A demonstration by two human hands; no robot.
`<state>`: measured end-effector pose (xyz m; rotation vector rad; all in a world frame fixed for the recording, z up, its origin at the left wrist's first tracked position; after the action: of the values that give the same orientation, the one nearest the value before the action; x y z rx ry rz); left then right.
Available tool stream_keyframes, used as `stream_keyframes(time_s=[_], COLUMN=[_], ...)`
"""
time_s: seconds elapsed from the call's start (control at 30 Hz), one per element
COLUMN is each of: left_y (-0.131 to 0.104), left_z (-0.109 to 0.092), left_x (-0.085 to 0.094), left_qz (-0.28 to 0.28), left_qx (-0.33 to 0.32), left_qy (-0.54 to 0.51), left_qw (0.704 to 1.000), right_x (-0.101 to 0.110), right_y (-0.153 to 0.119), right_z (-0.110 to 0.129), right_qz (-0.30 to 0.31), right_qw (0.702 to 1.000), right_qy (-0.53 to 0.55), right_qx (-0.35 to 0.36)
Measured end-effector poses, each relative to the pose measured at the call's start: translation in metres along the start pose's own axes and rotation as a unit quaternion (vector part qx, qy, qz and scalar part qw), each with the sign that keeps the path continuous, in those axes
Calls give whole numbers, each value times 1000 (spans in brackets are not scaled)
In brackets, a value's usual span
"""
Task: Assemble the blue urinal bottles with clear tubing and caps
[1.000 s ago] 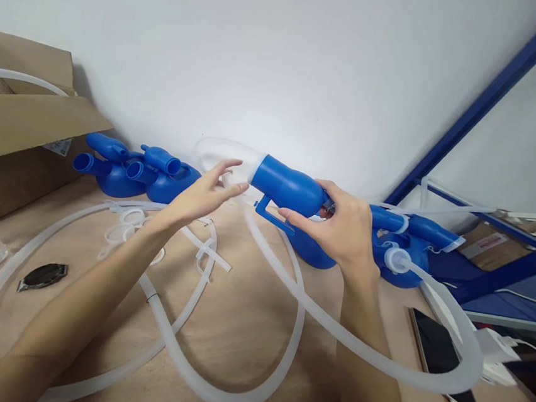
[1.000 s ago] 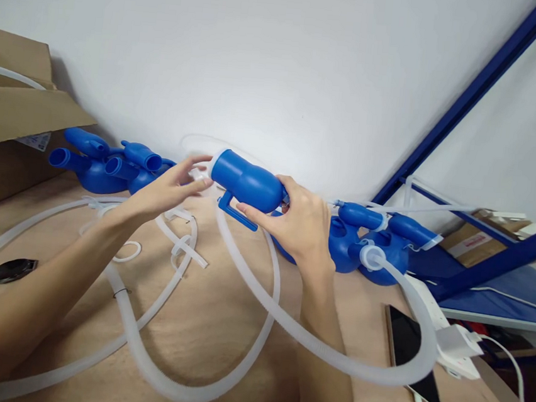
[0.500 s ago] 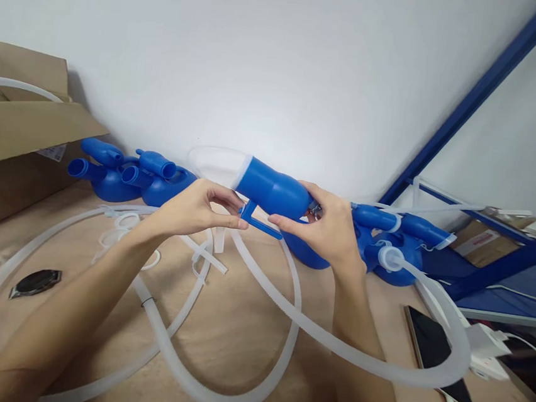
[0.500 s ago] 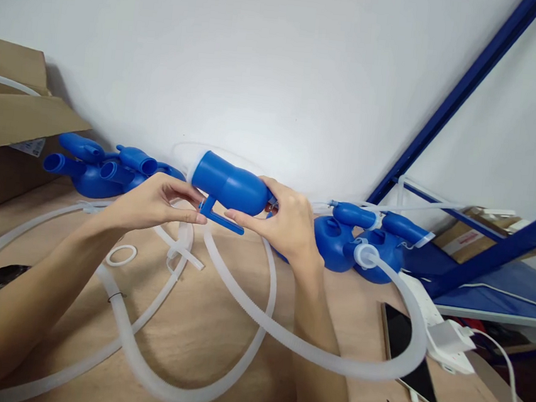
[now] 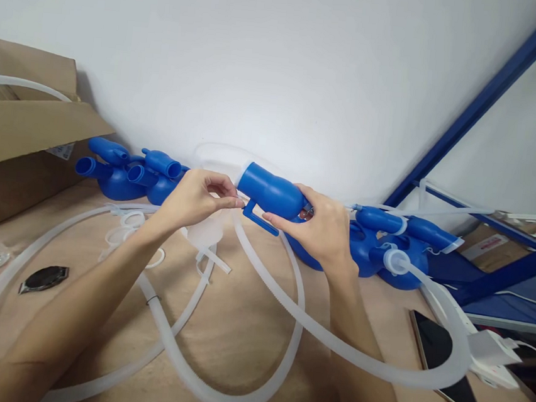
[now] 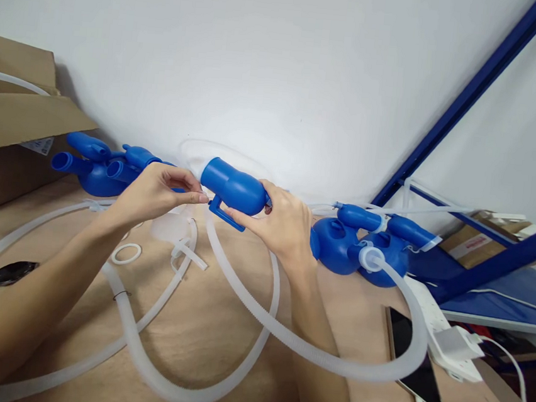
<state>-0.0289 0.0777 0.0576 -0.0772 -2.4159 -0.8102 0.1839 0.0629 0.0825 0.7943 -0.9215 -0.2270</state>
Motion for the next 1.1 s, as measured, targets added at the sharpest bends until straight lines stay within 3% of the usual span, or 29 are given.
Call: stream_keyframes(time_s=[0.13,0.2,0.3,0.37,0.5,0.6,0.67,0.8,0.9,1.0,1.1], left_y=[-12,-20,-23,-21,-15,-10,-9,-10,-9,-12,-25], left_z=[28,49,68,63,21,-3,-6,-4,-13,-10,30], left_x=[3,20,43,45,23,14,10,-4,3,21,42], left_qz=[221,267,251,231,207,153,134,171,156,157,204], left_qx=[34,60,93,85,14,-18,-28,-52,-80,-72,3], left_qy=[86,130,180,177,96,46,23,-46,-94,21,197], left_qw=[971,953,947,953,974,987,990,983,980,985,959], right_x=[-4,-9,-18,-24,-30,-27,-23,-12,-2,7,13], right_y=[-1,-2,-6,-8,-11,-11,-11,-13,-12,-7,-2], right_z=[3,5,9,12,18,17,15,12,5,-6,-14], right_qz=[27,44,61,64,56,54,56,60,76,84,77], right_qw=[999,997,994,992,990,990,989,983,982,986,992], right_qy=[-4,-13,-25,-34,-45,-36,-25,3,48,68,47], right_qx=[33,58,90,108,120,122,134,171,165,124,91])
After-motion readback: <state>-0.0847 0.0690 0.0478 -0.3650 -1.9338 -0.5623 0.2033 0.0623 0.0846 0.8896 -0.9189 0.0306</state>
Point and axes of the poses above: each hand's wrist, its own y-axis towards the middle knuckle, its own x-axis out of the back of the hand, z = x × y, the point moved 10 cm from there along y, towards the middle knuckle, and after that the axes turned 6 degrees about -x, right-handed, at the moved point
